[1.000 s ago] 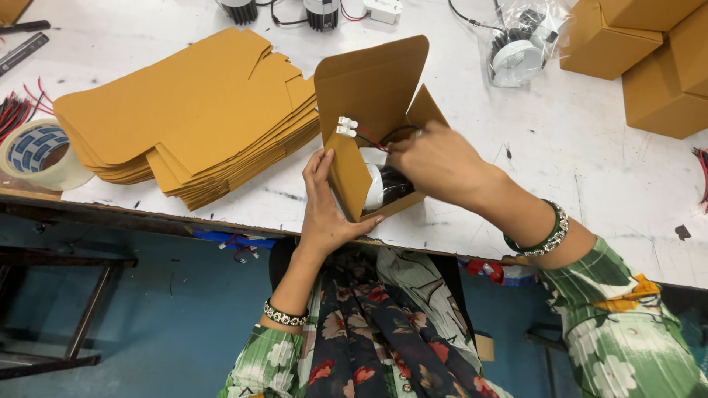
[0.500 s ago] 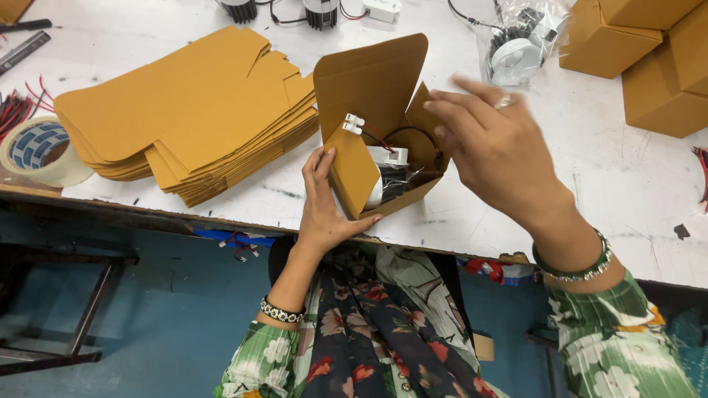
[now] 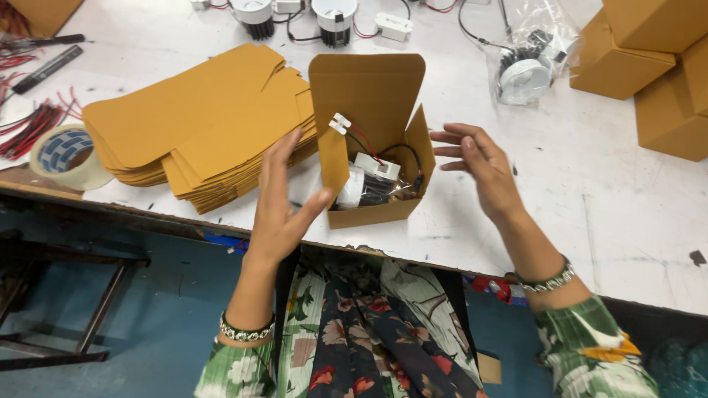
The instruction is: The person assembles flat cardboard boxes and packs LED light fixtures into them. They place a plastic bag inside the box, insert the light fixture, fold the flaps, and close the box. The process is repeated for multiple units.
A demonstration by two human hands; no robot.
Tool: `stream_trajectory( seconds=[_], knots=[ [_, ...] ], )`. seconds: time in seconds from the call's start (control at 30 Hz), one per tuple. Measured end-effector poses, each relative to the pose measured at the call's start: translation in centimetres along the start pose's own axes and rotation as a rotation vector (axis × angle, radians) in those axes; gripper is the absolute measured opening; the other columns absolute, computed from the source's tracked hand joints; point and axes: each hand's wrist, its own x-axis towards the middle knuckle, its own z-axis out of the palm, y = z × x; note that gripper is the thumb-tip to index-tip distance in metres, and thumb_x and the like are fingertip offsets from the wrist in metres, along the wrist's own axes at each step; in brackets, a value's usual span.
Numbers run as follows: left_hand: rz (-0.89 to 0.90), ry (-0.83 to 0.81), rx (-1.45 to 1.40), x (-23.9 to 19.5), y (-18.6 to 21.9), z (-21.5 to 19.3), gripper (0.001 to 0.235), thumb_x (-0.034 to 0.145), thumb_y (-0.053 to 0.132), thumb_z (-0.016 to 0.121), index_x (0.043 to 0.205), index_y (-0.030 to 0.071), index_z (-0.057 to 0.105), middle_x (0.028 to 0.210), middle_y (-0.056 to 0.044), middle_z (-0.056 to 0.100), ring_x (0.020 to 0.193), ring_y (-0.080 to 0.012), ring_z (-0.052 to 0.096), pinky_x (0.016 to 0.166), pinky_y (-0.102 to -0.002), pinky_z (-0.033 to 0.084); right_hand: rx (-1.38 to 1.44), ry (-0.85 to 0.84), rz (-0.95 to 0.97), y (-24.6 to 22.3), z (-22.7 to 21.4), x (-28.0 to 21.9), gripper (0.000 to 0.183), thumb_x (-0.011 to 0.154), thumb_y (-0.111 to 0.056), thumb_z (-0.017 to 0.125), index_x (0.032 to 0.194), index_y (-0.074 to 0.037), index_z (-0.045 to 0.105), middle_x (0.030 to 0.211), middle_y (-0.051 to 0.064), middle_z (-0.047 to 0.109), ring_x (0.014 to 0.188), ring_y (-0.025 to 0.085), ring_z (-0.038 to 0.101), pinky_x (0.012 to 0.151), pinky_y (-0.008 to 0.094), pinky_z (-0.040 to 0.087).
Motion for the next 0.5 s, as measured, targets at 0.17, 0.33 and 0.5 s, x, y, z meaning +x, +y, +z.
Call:
stream_trajectory(
  seconds=[0.17,0.33,0.5],
  knots=[
    [0.001,-0.029,0.175,5.5,2.7,1.3,0.046,0.099,0.024,0.070,0.138,0.007,0.053,0.124,-0.015,0.068,0.118,-0.0315,0.065,0.105,-0.043,0.047,0.182,-0.139,-0.050,4.7,2.5,3.5,0.071,0.102,-0.052,0.055,0.155,-0.009,0.035,0.157,0.010,0.044,0.144,0.022,0.043,0.115,0.038,0.039],
    [0.195,-0.149,0.361,8.4,4.3,5.3,0.018,0.090,0.010,0.069,0.107,0.012,0.064,0.106,-0.011,0.068,0.100,-0.0332,0.068,0.083,-0.046,0.055,0.279,-0.198,-0.069,6.6,2.7,4.1,0.071,0.102,-0.054,0.058,0.154,-0.008,0.039,0.148,0.009,0.051,0.140,0.019,0.047,0.118,0.037,0.038],
    [0.198,-0.355,0.412,9.2,3.9,9.0,0.023,0.087,0.002,0.066,0.109,0.003,0.058,0.108,-0.019,0.058,0.081,-0.0359,0.070,0.068,-0.045,0.057,0.325,-0.181,-0.056,7.6,2.1,3.9,0.070,0.102,-0.053,0.062,0.151,-0.006,0.044,0.134,0.006,0.059,0.127,0.017,0.054,0.111,0.036,0.044]
  ],
)
